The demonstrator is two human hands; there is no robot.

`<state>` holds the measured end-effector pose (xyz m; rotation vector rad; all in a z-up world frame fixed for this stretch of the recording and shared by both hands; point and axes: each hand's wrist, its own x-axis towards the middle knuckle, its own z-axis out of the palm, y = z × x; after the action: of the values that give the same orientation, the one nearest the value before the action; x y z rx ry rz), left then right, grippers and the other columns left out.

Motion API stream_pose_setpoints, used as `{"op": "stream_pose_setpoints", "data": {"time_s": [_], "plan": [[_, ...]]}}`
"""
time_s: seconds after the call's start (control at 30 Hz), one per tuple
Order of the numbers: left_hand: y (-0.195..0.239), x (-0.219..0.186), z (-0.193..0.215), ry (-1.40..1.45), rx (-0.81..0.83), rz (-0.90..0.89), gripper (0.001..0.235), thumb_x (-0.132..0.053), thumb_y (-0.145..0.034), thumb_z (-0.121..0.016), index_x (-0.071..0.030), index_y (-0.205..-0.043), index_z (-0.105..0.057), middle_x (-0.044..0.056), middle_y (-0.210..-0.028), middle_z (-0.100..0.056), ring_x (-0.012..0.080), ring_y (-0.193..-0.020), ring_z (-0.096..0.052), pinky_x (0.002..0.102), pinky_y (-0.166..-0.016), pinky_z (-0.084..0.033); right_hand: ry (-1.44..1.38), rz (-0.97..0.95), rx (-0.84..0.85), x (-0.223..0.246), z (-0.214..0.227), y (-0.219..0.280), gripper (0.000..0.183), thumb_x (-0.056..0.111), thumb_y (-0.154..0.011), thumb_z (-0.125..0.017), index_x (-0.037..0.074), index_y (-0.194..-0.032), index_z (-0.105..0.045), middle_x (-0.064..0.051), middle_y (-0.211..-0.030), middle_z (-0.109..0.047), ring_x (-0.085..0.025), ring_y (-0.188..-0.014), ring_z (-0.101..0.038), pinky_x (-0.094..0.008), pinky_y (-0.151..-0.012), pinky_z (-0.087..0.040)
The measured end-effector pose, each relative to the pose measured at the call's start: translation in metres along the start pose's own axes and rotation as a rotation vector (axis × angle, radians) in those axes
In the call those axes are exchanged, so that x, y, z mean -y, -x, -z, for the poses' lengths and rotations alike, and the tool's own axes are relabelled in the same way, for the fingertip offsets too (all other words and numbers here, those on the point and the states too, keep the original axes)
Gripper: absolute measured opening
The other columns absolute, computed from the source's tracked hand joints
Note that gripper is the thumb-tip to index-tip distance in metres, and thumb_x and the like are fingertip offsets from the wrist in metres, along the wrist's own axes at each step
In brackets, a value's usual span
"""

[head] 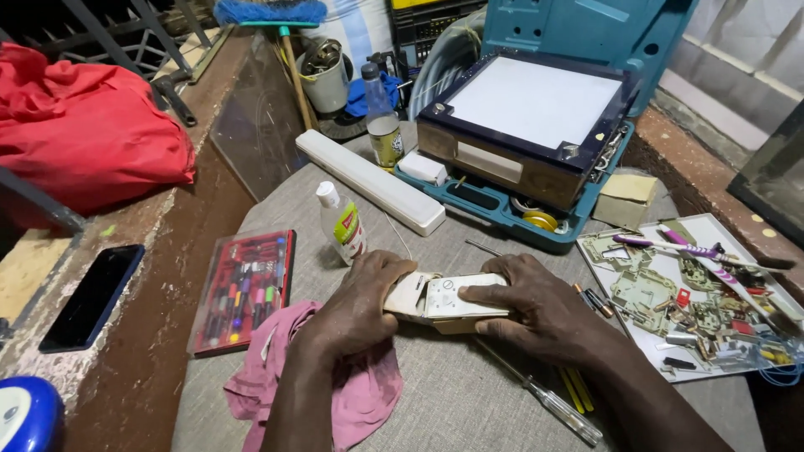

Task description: The person unpacks a small cardboard box and removes a burgundy and gray handheld device. They open the device's battery compartment, insert two AA batteries, and close the cover. The person then places the device back into the box with a paper insert and closes the box. Finally, they wipe their hands with a cloth and handle a long white plastic object.

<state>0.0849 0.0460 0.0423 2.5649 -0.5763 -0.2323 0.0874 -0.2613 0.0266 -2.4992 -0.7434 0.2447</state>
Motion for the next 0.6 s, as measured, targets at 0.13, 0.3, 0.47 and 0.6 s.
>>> {"op": "stream_pose_setpoints", "data": {"time_s": [0.13, 0.3, 0.47, 0.6], "plan": [[0.003, -0.014, 0.005, 0.022, 0.024, 0.055, 0.088, 0.003, -0.073, -0.068, -0.017, -0.157, -0.049, 0.007, -0.15, -0.046, 0.0269, -0.142, -0.04, 0.047, -0.121, -0.034, -0.007, -0.078, 0.008, 0.006, 0.007, 0.001, 0.055, 0.038, -0.089, -0.075, 0.044, -0.144, -0.072, -0.005, -0.156, -0.053, -0.028, -0.142, -0.047, -0.053, -0.11, -0.046], [0.001, -0.018, 0.0, -0.106, 0.012, 0.036, 0.097, -0.003, -0.074, -0.07, -0.021, -0.164, -0.038, 0.01, -0.159, -0.037, 0.0354, -0.151, -0.027, 0.058, -0.125, -0.022, 0.042, 0.052, -0.061, 0.0, 0.002, 0.005, 0.052, 0.044, -0.092, -0.07, 0.044, -0.144, -0.072, -0.009, -0.15, -0.056, -0.03, -0.13, -0.053, -0.053, -0.095, -0.052], [0.001, -0.038, 0.007, -0.114, 0.122, 0.15, 0.102, 0.003, -0.077, -0.067, -0.028, -0.168, -0.035, 0.008, -0.168, -0.029, 0.0343, -0.154, -0.023, 0.059, -0.127, -0.019, 0.049, 0.009, -0.043, 0.007, 0.003, 0.005, 0.052, 0.047, -0.092, -0.068, 0.045, -0.144, -0.071, -0.009, -0.151, -0.055, -0.03, -0.13, -0.053, -0.055, -0.092, -0.055], [-0.003, -0.036, -0.003, -0.172, 0.126, -0.002, 0.102, 0.002, -0.07, -0.064, -0.032, -0.164, -0.043, 0.009, -0.159, -0.04, 0.0316, -0.147, -0.031, 0.049, -0.115, -0.026, 0.032, -0.048, -0.041, 0.003, 0.004, 0.005, 0.053, 0.049, -0.09, -0.071, 0.045, -0.142, -0.073, -0.008, -0.145, -0.057, -0.029, -0.129, -0.052, -0.054, -0.099, -0.05]]}}
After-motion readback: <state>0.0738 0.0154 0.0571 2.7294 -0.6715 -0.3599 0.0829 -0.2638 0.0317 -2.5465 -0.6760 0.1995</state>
